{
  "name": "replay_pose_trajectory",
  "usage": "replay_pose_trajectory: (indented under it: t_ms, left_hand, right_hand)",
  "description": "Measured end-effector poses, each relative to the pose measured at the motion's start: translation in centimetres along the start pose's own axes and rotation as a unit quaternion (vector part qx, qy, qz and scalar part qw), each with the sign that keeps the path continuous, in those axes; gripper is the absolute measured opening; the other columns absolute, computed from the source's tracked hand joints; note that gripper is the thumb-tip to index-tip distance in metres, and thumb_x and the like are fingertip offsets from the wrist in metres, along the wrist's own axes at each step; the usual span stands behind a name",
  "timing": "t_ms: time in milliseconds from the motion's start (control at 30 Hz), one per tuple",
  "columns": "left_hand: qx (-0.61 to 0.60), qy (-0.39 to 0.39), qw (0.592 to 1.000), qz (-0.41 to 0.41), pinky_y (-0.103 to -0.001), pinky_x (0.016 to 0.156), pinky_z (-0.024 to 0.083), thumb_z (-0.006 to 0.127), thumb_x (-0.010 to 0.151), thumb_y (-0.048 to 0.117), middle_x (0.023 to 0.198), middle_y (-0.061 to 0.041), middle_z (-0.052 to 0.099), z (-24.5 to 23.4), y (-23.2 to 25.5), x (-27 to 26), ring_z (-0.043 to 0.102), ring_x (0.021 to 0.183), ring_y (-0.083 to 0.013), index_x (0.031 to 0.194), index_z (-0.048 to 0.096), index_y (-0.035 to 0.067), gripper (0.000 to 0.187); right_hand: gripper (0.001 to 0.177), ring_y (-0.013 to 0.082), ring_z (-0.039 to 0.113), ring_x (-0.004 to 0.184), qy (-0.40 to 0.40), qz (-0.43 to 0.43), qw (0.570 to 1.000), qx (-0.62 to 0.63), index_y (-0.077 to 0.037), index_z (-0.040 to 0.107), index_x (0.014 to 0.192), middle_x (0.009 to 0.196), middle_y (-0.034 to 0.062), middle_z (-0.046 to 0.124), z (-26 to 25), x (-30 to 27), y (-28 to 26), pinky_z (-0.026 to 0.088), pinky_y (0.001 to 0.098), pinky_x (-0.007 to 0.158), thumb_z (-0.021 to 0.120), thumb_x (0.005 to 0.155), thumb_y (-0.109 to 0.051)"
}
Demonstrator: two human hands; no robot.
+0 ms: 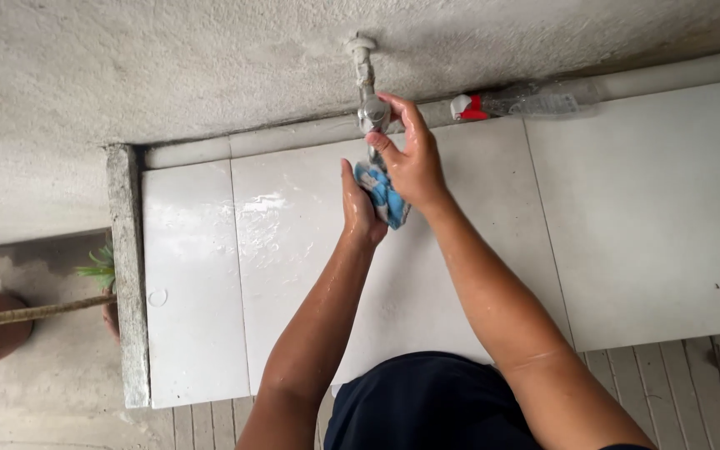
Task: Cleaning a water faucet with a cloth and then refilling a spray bottle with a cleaning solution.
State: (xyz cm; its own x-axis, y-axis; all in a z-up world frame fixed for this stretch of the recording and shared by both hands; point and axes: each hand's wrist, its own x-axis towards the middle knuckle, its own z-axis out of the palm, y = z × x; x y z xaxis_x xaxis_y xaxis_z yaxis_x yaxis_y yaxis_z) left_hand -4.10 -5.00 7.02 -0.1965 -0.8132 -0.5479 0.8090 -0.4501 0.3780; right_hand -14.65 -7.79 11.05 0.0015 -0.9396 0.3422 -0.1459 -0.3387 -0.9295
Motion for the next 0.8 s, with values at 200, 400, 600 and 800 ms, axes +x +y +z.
replay_pose_trajectory:
  t_ms: [200, 400, 600, 800]
  left_hand:
    - [0.14, 0.001, 0.99, 0.016, -0.039, 0.082, 0.055, 0.044, 0.106, 0.036, 0.12, -0.009, 0.065, -0.4, -2.5, -0.4, 0.065, 0.102, -0.0208, 0.134, 0.045, 0.019, 0.033]
    - [0.02, -0.019, 0.999, -0.022, -0.035, 0.08, 0.057, 0.042, 0.102, 0.047, 0.104, -0.006, 0.065, 0.5, -3.4, -0.1, 0.066, 0.092, -0.0194, 0.116, 0.058, 0.01, 0.043]
    - [-0.021, -0.047, 0.994, -0.098, -0.037, 0.07, 0.054, 0.043, 0.103, 0.059, 0.087, -0.007, 0.063, -3.1, -9.8, 5.2, 0.062, 0.079, -0.0211, 0.1, 0.058, 0.008, 0.054]
    - [0.137, 0.024, 0.99, 0.004, -0.038, 0.073, 0.053, 0.04, 0.106, 0.041, 0.089, -0.01, 0.064, 0.7, -9.7, 4.0, 0.061, 0.082, -0.0215, 0.101, 0.057, 0.003, 0.042]
  right_hand:
    - [0.048, 0.0209, 0.058, 0.1, 0.137, 0.024, 0.986, -0.088, -0.004, 0.054, 0.118, 0.108, 0.007, 0.062, 2.4, -0.5, -1.7, 0.051, 0.0361, 0.094, 0.087, 0.089, -0.022]
    - [0.029, 0.0348, 0.049, 0.138, 0.012, -0.009, 0.995, -0.098, -0.001, 0.067, 0.128, 0.141, 0.0189, 0.057, -3.1, -8.3, 1.5, 0.041, 0.0463, 0.115, 0.062, 0.106, -0.019]
    - [0.029, 0.0293, 0.058, 0.112, 0.104, -0.017, 0.986, -0.128, 0.0, 0.061, 0.103, 0.114, 0.0147, 0.055, -3.9, -9.8, -1.0, 0.049, 0.0422, 0.096, 0.068, 0.099, -0.028]
    - [0.034, 0.0244, 0.045, 0.074, 0.126, 0.037, 0.986, -0.102, 0.001, 0.048, 0.085, 0.086, 0.012, 0.047, -6.8, -7.0, 1.0, 0.043, 0.0389, 0.069, 0.062, 0.108, -0.02]
